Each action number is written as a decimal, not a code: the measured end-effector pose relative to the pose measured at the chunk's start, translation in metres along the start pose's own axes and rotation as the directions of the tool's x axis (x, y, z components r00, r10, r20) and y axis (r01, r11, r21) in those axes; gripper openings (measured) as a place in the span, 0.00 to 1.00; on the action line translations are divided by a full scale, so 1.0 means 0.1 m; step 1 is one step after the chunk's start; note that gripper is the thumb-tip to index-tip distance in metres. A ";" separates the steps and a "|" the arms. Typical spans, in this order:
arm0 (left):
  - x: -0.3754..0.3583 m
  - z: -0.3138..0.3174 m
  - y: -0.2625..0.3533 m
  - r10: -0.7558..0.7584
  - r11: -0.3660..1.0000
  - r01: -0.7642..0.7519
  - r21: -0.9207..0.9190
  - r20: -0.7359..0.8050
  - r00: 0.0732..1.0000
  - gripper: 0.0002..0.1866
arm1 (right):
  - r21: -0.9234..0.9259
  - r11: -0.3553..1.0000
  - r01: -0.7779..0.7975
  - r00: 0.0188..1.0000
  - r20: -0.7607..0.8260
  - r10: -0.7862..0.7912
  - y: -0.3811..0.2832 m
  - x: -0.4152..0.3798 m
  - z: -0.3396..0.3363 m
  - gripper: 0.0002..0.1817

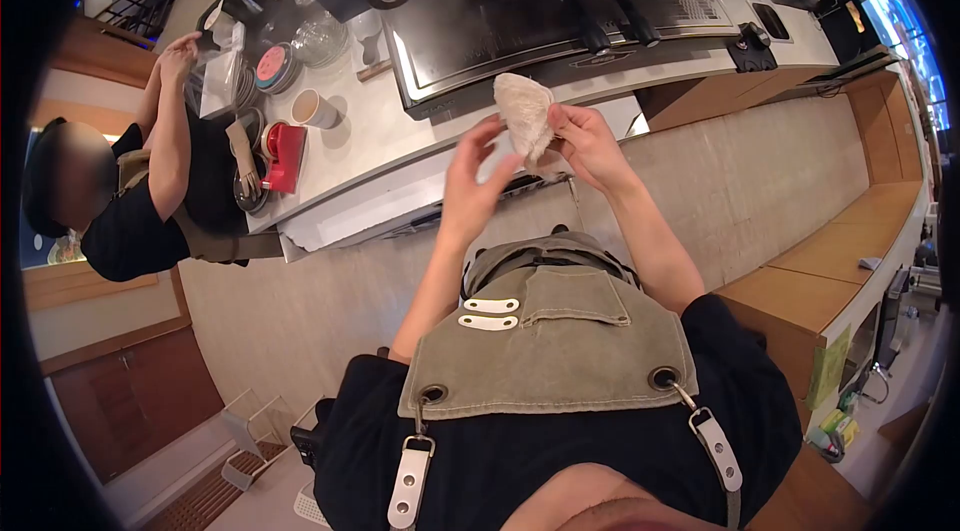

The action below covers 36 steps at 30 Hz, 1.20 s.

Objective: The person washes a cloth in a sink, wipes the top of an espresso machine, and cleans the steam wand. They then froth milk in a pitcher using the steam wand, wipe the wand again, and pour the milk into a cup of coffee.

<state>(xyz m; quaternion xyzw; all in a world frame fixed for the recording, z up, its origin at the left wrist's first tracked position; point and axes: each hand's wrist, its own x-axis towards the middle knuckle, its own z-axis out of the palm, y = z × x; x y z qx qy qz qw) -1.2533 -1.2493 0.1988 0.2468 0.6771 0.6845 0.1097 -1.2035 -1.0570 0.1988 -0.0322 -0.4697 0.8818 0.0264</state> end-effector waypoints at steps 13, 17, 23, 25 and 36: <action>0.32 -0.02 0.38 -0.006 1.000 0.011 0.029 -0.153 0.988 0.15 | 0.081 0.997 -0.001 1.000 0.003 0.001 -0.53 -0.07 -0.28 0.26; 0.55 -0.02 0.78 -0.050 0.997 0.045 0.057 0.084 0.995 0.11 | -0.074 0.991 0.109 0.984 0.152 -0.097 -0.42 -0.20 -0.34 0.33; 0.71 -0.03 0.68 0.043 0.891 -0.160 0.425 0.271 0.961 0.14 | 0.113 0.993 0.029 0.998 0.046 -0.034 0.57 -0.29 -0.26 0.28; 0.53 -0.18 0.59 0.035 0.917 -0.104 0.385 0.182 0.983 0.15 | -0.391 0.894 0.218 0.969 0.197 -0.151 0.56 -0.46 -0.45 0.27; 0.22 -0.47 0.39 -0.195 0.652 0.119 -0.749 -0.014 0.981 0.21 | -0.561 0.802 -0.205 0.978 -0.093 0.184 -0.47 -1.31 -1.10 0.30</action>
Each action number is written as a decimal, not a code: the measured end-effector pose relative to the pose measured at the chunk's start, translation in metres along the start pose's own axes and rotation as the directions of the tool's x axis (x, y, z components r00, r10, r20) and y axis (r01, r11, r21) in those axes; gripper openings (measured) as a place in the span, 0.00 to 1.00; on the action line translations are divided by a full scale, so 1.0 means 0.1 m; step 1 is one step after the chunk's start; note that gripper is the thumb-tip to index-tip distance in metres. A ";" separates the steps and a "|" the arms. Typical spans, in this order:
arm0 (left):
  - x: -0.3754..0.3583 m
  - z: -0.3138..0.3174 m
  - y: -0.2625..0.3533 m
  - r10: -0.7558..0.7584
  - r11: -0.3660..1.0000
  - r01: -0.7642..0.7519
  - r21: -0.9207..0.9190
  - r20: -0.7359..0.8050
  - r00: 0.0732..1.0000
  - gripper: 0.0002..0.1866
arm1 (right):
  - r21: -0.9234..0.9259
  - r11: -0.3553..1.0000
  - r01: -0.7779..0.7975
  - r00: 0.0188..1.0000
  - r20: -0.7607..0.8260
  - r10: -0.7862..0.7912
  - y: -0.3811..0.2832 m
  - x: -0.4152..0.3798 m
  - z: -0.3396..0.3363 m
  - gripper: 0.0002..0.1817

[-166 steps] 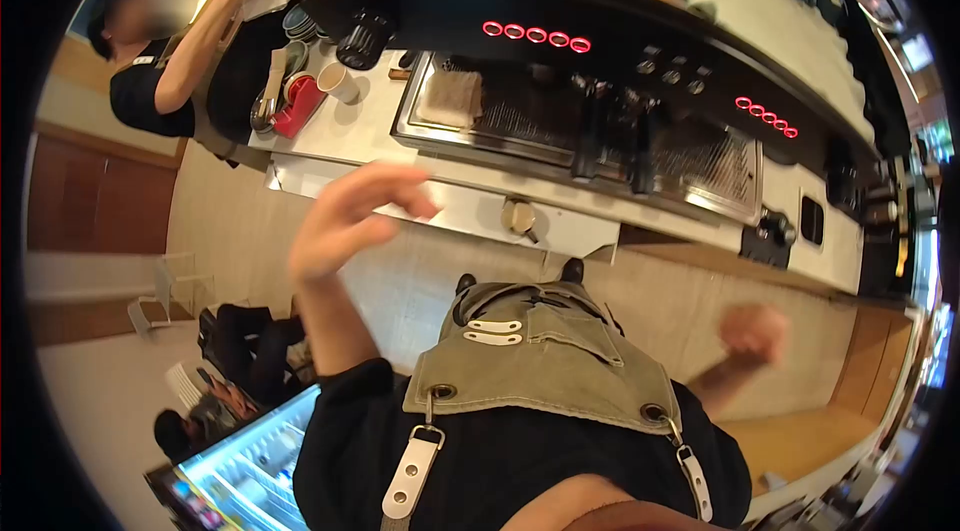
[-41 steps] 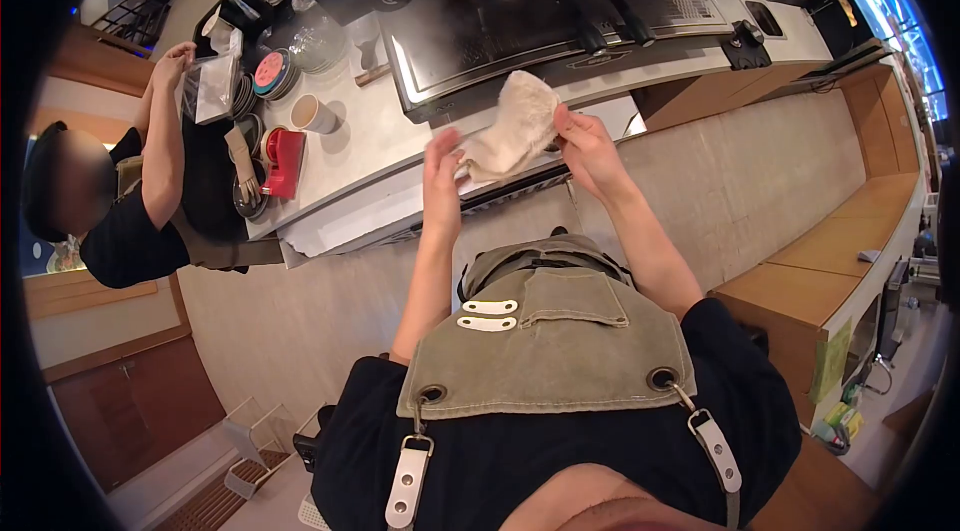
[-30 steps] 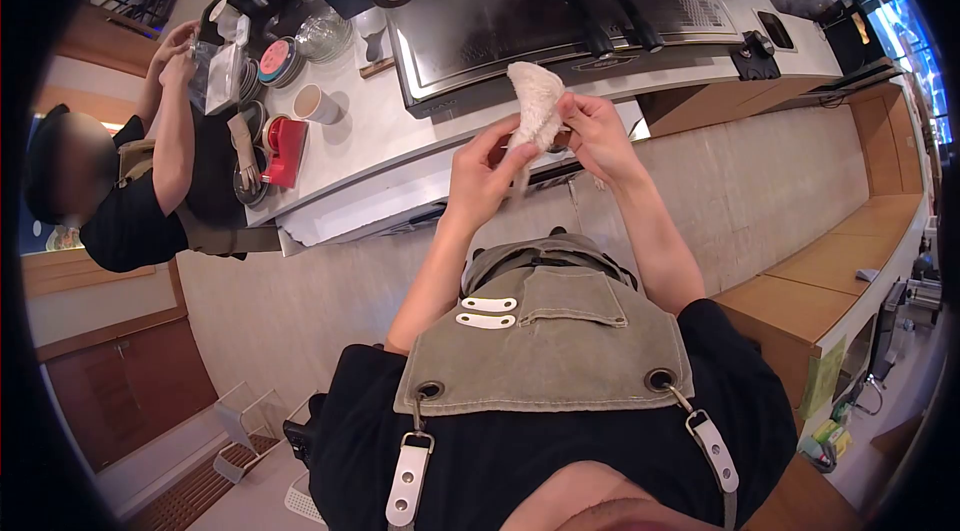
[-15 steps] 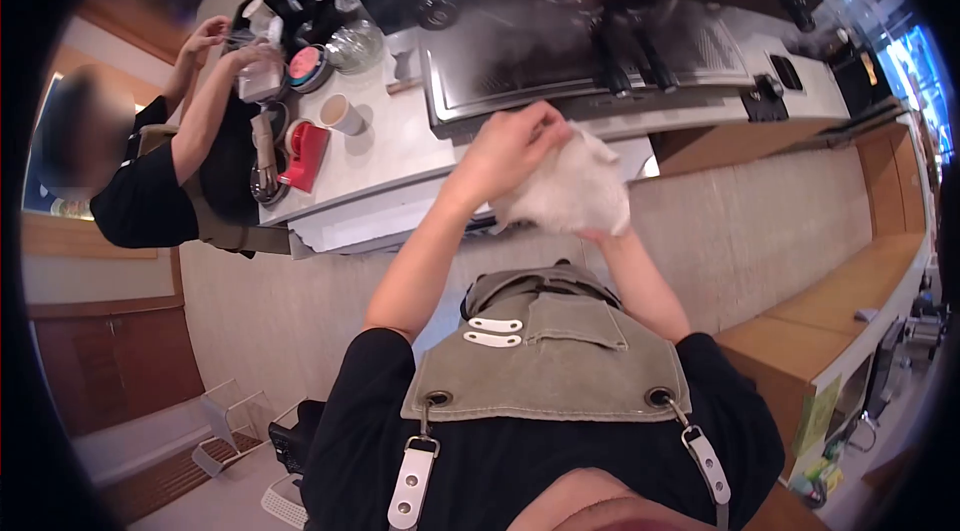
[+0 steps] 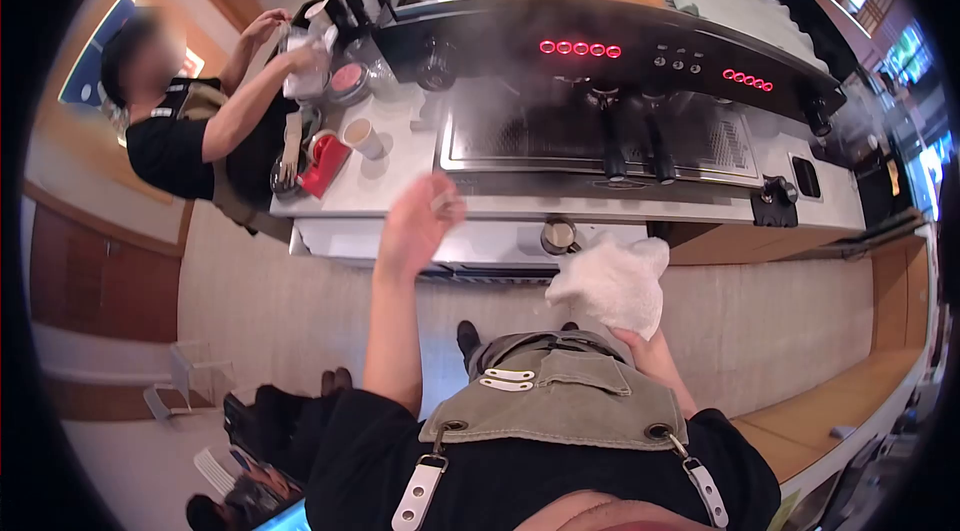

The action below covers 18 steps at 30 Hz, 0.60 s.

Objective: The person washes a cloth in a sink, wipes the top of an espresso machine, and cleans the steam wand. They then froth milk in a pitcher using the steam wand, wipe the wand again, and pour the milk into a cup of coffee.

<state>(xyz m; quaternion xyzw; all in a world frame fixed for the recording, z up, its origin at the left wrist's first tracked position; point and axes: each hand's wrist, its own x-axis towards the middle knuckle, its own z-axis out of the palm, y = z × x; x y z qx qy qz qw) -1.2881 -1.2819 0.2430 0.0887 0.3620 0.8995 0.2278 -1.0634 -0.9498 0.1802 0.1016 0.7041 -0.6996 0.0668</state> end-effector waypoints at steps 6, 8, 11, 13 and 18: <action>0.81 0.89 0.39 0.169 0.783 -0.116 -0.611 0.029 0.985 0.31 | 0.224 0.974 -0.040 0.999 0.001 0.041 -0.23 -0.04 -0.57 0.30; 0.94 0.99 0.41 0.206 0.781 -0.118 -0.614 0.074 0.976 0.32 | 0.550 0.834 -0.049 0.997 0.076 0.009 -0.19 0.24 -0.59 0.30; 1.04 1.01 0.39 0.239 0.790 -0.185 -0.585 0.016 0.971 0.30 | 0.851 0.505 -0.148 0.978 0.201 -0.051 -0.19 0.43 -0.59 0.30; 1.07 1.01 0.40 0.243 0.771 -0.203 -0.604 -0.015 0.970 0.28 | 0.910 0.366 -0.196 0.965 0.246 -0.093 -0.21 0.46 -0.58 0.29; 1.20 0.99 0.44 0.278 0.765 -0.343 -0.545 -0.202 0.939 0.20 | 0.925 0.318 -0.207 0.954 0.263 -0.146 -0.28 0.55 -0.48 0.30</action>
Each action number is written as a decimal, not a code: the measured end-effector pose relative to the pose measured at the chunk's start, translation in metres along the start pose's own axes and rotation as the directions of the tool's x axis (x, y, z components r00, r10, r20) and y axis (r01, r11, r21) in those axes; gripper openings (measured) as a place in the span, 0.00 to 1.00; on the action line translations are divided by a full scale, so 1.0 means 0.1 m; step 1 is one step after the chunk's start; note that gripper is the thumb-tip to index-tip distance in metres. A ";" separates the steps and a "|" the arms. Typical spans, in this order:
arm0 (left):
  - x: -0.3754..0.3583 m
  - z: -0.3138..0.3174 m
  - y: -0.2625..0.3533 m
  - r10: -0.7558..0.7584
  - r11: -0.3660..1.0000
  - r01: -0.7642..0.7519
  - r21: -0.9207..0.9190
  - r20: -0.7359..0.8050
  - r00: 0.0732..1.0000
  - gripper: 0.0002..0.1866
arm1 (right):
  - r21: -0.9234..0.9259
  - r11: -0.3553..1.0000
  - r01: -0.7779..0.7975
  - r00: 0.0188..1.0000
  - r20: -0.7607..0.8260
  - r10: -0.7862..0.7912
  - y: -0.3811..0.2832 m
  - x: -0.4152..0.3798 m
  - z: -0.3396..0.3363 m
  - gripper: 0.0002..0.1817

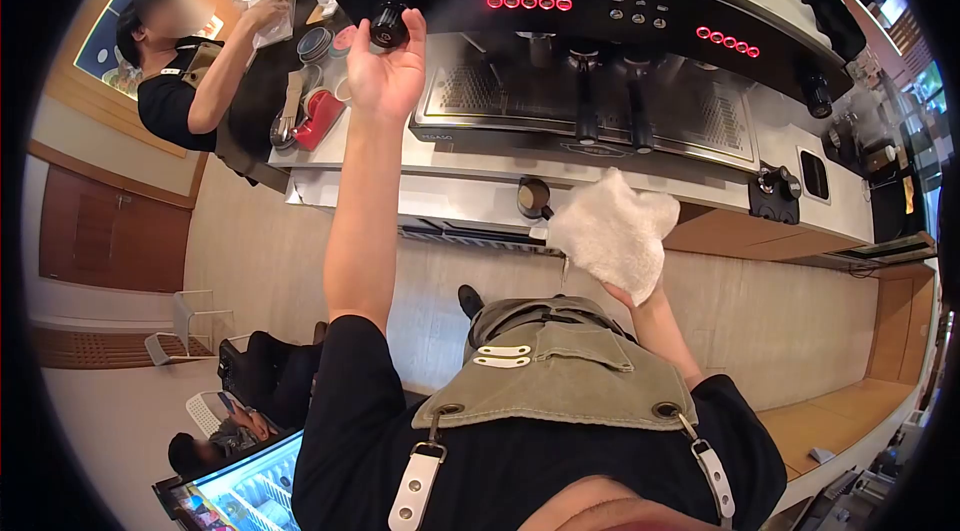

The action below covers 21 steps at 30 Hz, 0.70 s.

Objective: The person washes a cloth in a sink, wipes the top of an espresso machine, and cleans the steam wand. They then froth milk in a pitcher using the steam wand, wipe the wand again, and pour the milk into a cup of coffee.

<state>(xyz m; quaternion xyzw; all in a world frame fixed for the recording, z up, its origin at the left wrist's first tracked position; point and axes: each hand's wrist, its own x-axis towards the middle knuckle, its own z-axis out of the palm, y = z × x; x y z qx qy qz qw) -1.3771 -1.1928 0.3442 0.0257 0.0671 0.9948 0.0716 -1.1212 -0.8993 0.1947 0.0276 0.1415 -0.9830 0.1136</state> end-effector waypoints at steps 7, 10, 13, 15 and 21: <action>-0.26 0.07 -0.03 0.133 -0.779 -0.400 0.483 0.750 0.648 0.16 | -0.261 0.963 0.066 0.995 0.094 -0.043 0.06 0.79 0.10 0.28; -0.14 0.21 0.48 -0.508 -0.835 -0.501 -0.227 0.669 0.543 0.18 | -0.441 0.884 0.157 0.985 0.132 -0.109 0.14 1.44 -0.23 0.29; -0.05 0.46 0.65 -0.814 -0.581 -0.555 -0.595 0.416 0.406 0.13 | -0.538 0.822 0.185 0.979 0.023 -0.205 0.18 2.04 -0.21 0.29; -0.02 0.53 0.70 -0.871 -0.490 -0.581 -0.650 0.341 0.353 0.11 | -0.568 0.786 0.244 0.951 -0.019 -0.308 0.29 2.32 -0.09 0.31; -0.10 0.14 0.58 -0.304 -0.610 -0.776 0.158 0.858 0.414 0.28 | -0.728 0.641 0.241 0.943 0.021 -0.332 0.57 2.71 0.10 0.34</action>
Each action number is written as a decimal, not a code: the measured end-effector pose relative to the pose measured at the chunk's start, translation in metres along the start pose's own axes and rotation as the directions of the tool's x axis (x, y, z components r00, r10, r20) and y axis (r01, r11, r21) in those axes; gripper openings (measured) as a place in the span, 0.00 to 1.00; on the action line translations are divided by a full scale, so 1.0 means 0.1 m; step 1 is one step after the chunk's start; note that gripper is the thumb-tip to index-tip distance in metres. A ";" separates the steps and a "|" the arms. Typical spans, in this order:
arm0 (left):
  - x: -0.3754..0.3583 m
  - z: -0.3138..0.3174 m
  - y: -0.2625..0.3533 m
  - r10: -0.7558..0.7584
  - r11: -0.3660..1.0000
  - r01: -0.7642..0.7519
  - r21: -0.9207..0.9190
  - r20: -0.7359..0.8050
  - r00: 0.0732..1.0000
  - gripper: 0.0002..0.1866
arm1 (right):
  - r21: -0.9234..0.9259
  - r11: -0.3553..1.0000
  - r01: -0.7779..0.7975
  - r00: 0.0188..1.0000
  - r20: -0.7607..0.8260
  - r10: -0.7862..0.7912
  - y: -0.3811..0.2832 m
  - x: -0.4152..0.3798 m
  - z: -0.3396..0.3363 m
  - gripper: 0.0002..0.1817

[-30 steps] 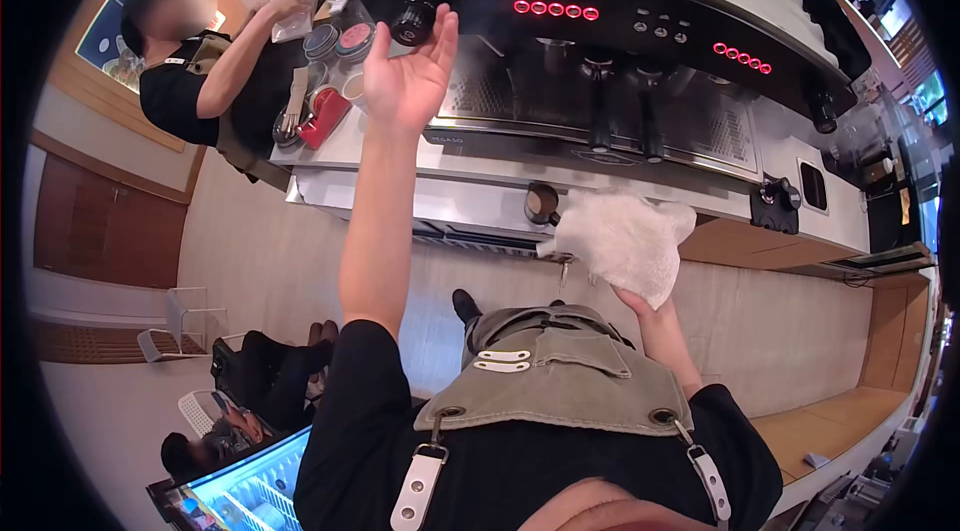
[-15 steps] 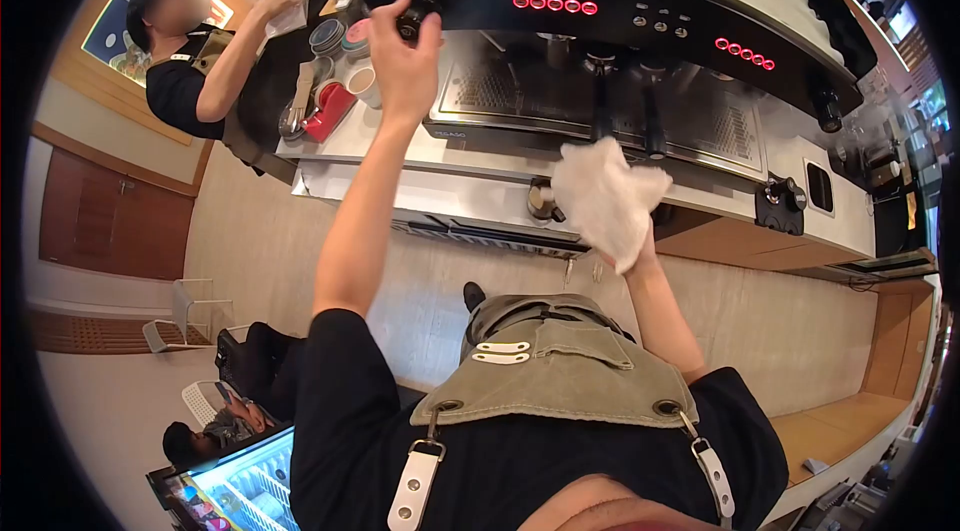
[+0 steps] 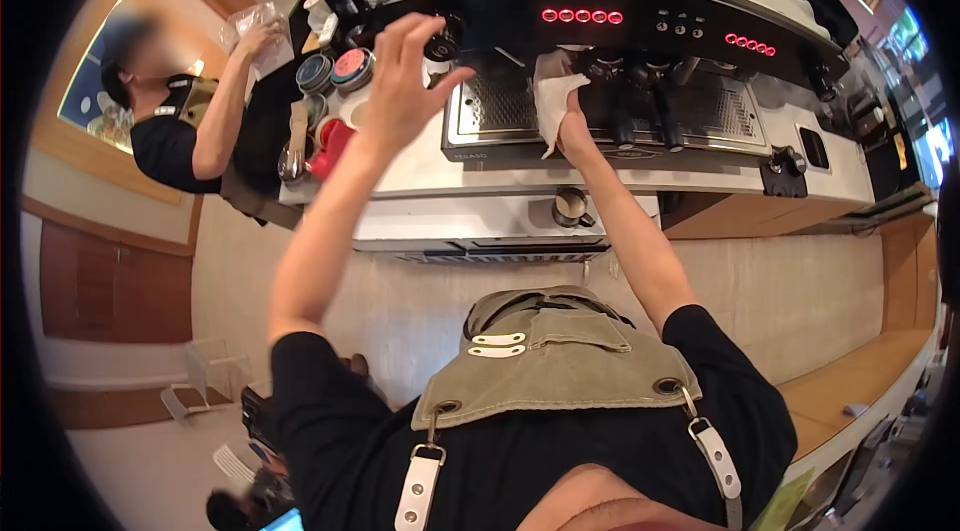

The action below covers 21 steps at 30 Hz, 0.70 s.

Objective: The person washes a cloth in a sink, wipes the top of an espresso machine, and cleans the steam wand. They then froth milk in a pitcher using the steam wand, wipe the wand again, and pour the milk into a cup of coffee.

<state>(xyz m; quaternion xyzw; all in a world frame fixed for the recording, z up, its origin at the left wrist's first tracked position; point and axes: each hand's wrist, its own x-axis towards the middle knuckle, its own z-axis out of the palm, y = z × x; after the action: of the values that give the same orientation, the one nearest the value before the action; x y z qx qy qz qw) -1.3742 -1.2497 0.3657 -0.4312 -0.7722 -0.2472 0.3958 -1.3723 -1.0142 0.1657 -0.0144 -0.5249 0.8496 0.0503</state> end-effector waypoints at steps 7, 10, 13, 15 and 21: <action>0.21 -0.18 -0.30 0.468 0.814 -0.533 0.231 0.282 0.837 0.24 | -0.237 0.954 0.186 0.982 0.025 -0.186 0.06 0.03 0.18 0.30; 0.30 -0.26 -0.34 0.534 0.747 -0.632 0.206 0.379 0.755 0.26 | -0.344 0.926 0.158 0.987 0.057 -0.147 0.22 0.22 0.07 0.35; 0.20 -0.26 -0.31 0.449 0.838 -0.518 0.172 0.320 0.834 0.26 | -0.383 0.885 0.263 0.961 0.028 -0.274 0.02 0.16 0.33 0.28; 0.01 -0.32 -0.22 0.289 0.957 -0.290 -0.003 0.100 0.952 0.26 | -0.480 0.837 0.264 0.948 -0.033 -0.318 0.05 0.14 0.37 0.22; -1.22 -0.35 -0.12 -0.454 0.771 0.364 -0.522 -0.051 0.890 0.18 | -0.657 0.736 0.167 0.951 -0.089 -0.295 -0.19 -0.49 1.33 0.16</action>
<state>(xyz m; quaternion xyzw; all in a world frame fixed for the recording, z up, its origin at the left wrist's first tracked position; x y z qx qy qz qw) -1.3320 -1.3382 0.2844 -0.3163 -0.7193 -0.5551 0.2729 -1.3323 -1.1292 0.2404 -0.0447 -0.7738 0.6005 0.1965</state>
